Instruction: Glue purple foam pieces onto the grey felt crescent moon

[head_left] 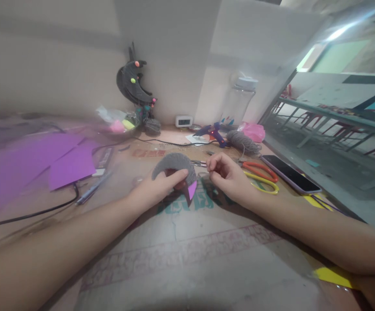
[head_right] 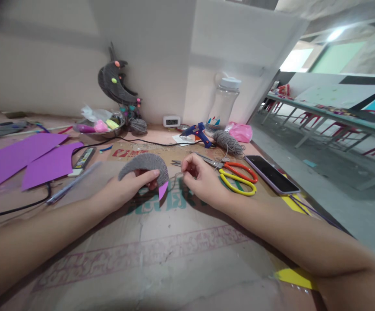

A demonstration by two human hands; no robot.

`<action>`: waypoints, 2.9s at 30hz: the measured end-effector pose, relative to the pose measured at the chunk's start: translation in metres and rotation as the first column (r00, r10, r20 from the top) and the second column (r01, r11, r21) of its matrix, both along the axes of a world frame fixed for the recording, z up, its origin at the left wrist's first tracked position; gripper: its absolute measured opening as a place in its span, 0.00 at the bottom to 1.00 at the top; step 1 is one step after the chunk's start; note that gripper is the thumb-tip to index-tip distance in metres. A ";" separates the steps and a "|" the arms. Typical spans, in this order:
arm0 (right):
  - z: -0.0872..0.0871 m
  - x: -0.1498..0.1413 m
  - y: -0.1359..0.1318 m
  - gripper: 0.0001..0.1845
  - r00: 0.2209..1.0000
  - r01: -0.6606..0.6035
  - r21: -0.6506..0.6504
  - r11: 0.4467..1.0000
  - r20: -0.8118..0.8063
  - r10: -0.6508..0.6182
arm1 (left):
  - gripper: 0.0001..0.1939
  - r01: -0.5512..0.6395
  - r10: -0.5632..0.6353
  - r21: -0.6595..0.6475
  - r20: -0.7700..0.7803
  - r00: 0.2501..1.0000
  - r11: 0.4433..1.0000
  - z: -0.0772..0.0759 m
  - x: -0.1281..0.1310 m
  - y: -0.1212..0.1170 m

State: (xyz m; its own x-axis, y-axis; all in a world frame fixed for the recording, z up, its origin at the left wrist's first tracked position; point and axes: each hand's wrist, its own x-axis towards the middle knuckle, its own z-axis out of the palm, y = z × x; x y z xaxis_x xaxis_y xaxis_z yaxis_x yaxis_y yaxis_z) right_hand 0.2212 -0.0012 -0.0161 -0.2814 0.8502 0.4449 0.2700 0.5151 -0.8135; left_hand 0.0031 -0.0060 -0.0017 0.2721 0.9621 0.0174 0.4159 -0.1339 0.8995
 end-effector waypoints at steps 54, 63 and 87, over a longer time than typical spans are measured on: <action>0.008 -0.002 -0.004 0.11 0.960 0.067 -0.019 0.998 0.273 -0.059 | 0.19 0.127 -0.133 0.069 0.096 0.986 0.990 -0.011 0.000 0.008; 0.005 -0.002 -0.003 0.06 0.959 0.123 -0.017 0.992 0.258 -0.114 | 0.20 0.106 -0.111 0.049 0.105 0.988 0.993 -0.012 0.000 0.007; 0.017 0.000 -0.005 0.11 0.964 0.130 0.091 0.987 0.223 -0.147 | 0.20 0.106 -0.108 0.036 0.078 0.991 0.994 -0.006 0.001 0.002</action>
